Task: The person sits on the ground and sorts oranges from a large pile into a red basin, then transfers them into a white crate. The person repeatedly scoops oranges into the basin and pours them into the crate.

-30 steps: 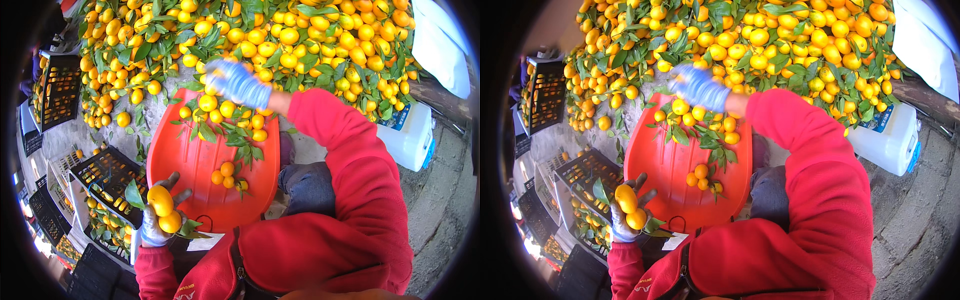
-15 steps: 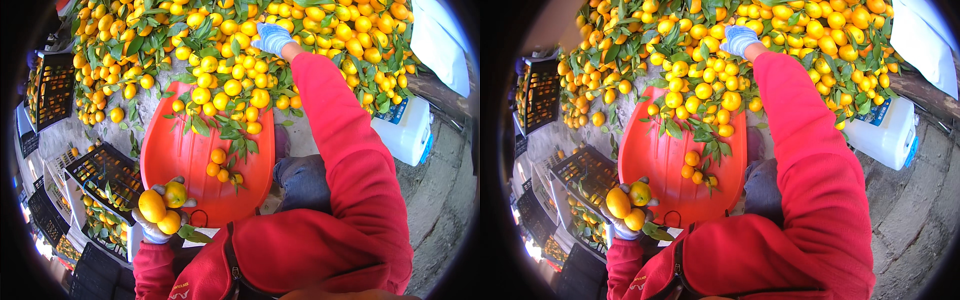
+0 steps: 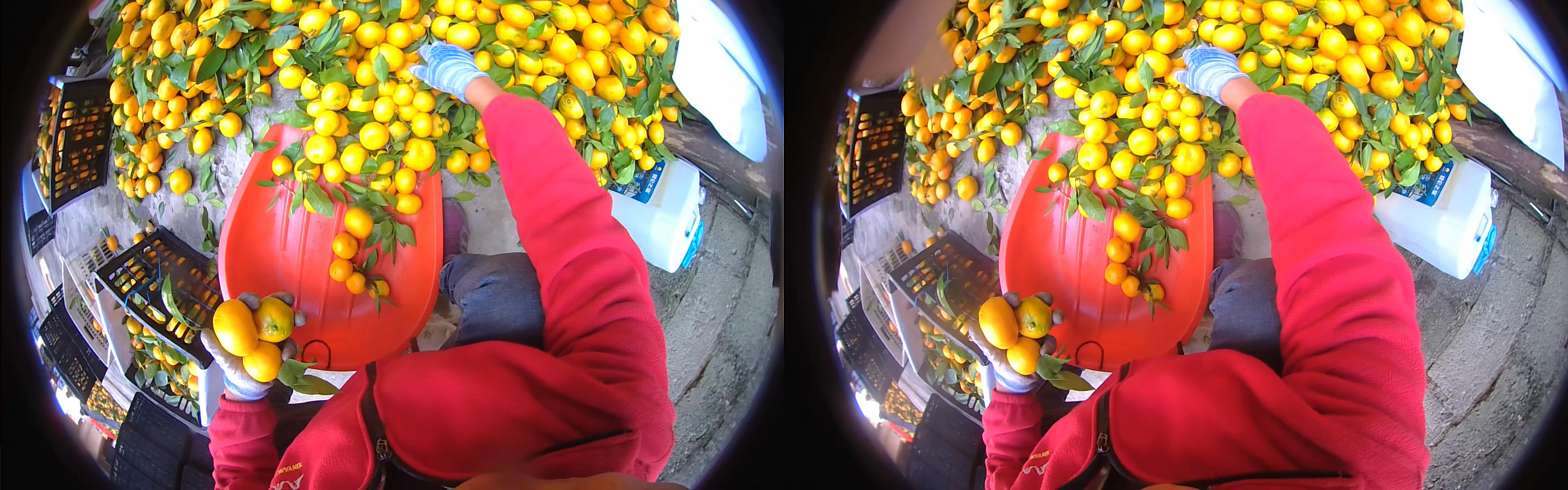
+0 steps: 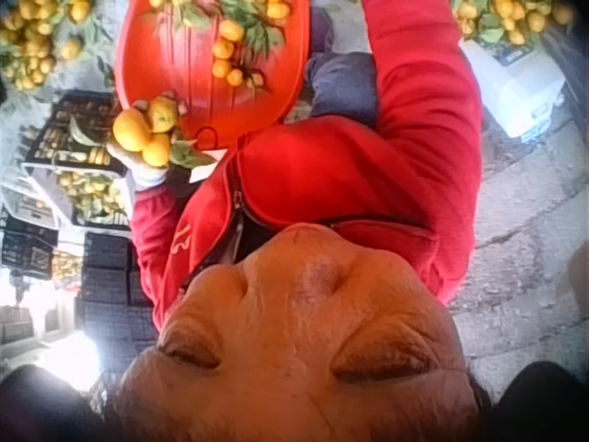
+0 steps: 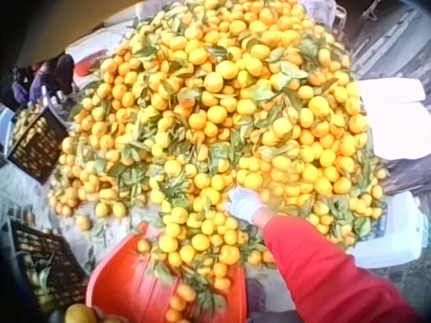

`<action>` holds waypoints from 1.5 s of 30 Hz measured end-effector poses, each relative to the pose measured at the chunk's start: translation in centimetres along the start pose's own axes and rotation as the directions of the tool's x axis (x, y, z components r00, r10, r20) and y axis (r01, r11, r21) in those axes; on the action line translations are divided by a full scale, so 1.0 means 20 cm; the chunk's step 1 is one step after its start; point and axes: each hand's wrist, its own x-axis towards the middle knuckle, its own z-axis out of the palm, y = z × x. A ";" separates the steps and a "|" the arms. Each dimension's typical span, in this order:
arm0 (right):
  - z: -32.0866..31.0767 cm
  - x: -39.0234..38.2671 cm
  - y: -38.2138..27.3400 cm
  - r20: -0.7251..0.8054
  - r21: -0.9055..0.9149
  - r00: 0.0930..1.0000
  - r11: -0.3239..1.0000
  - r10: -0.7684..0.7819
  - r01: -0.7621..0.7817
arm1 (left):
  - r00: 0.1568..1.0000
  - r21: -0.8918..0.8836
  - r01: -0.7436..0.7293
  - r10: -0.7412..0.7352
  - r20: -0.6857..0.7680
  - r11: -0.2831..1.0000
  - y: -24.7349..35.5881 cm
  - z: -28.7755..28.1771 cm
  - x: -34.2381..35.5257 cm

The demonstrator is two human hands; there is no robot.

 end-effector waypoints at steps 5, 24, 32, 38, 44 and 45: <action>0.10 0.13 -0.08 0.072 0.041 0.992 0.994 0.099 -0.102 | 0.999 0.014 0.022 -0.021 -0.039 1.000 0.00 0.01 0.01; -0.13 -0.24 0.17 0.409 0.908 0.821 0.092 -0.398 -0.408 | 0.977 -0.147 -0.039 0.069 0.201 0.988 0.12 -0.05 -0.10; -0.08 -0.19 -0.61 0.388 0.813 0.761 0.582 -0.520 -0.017 | 0.899 -0.160 -0.242 0.283 0.335 0.957 0.30 0.02 -0.20; 0.29 -0.09 -1.08 0.245 -0.343 0.754 0.673 -0.609 0.655 | 0.833 -0.225 -0.293 0.364 0.418 0.929 0.34 0.01 -0.25; 0.46 -0.11 -1.21 0.290 -0.391 0.887 0.802 -0.359 0.452 | 0.869 -0.289 -0.309 0.392 0.301 0.906 0.41 0.00 -0.38; 0.42 -0.11 -1.18 0.317 -0.375 0.870 0.792 -0.378 0.481 | 0.851 -0.312 -0.287 0.391 0.351 0.906 0.42 -0.01 -0.38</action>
